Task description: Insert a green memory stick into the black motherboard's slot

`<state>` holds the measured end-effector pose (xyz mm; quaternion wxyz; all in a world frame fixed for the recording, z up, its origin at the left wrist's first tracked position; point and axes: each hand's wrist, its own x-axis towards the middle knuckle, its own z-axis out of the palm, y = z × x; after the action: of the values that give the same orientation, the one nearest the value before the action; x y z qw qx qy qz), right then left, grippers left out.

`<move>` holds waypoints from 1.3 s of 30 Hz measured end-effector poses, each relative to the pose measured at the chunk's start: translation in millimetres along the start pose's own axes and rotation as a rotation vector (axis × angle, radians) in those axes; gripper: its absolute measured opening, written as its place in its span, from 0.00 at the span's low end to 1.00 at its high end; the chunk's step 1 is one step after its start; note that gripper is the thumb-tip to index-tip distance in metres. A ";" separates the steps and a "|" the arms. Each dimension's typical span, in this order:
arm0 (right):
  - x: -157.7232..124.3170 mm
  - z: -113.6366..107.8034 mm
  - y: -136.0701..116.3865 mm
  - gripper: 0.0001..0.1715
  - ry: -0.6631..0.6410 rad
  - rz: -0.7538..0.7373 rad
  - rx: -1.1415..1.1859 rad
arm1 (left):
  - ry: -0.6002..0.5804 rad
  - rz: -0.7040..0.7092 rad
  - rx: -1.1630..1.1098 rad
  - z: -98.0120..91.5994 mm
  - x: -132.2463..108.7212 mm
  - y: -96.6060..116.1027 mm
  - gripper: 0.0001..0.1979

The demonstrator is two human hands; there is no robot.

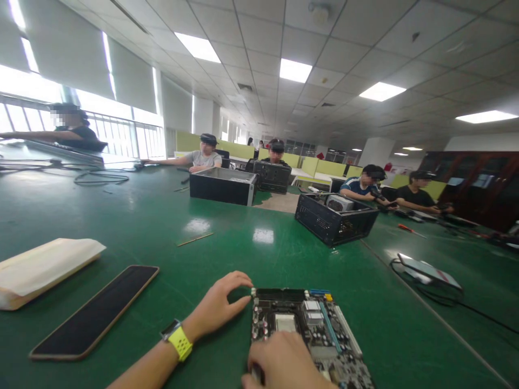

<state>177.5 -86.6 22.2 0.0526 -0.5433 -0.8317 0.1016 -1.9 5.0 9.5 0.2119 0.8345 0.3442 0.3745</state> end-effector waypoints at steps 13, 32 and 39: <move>-2.8 -24.3 50.4 0.08 0.146 0.127 0.044 | -0.069 0.030 0.043 1.8 -1.4 4.0 0.12; 28.0 -10.3 104.9 0.14 0.304 0.056 0.306 | -0.196 0.077 0.124 -3.8 0.9 5.2 0.05; 27.0 -8.3 107.0 0.10 0.361 0.178 0.300 | -0.171 0.092 0.120 -4.5 0.5 2.8 0.14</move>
<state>263.8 -19.3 5.5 0.2710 -0.6098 -0.7334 0.1296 -3.9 4.0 14.3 0.1727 0.8894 0.3082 0.2901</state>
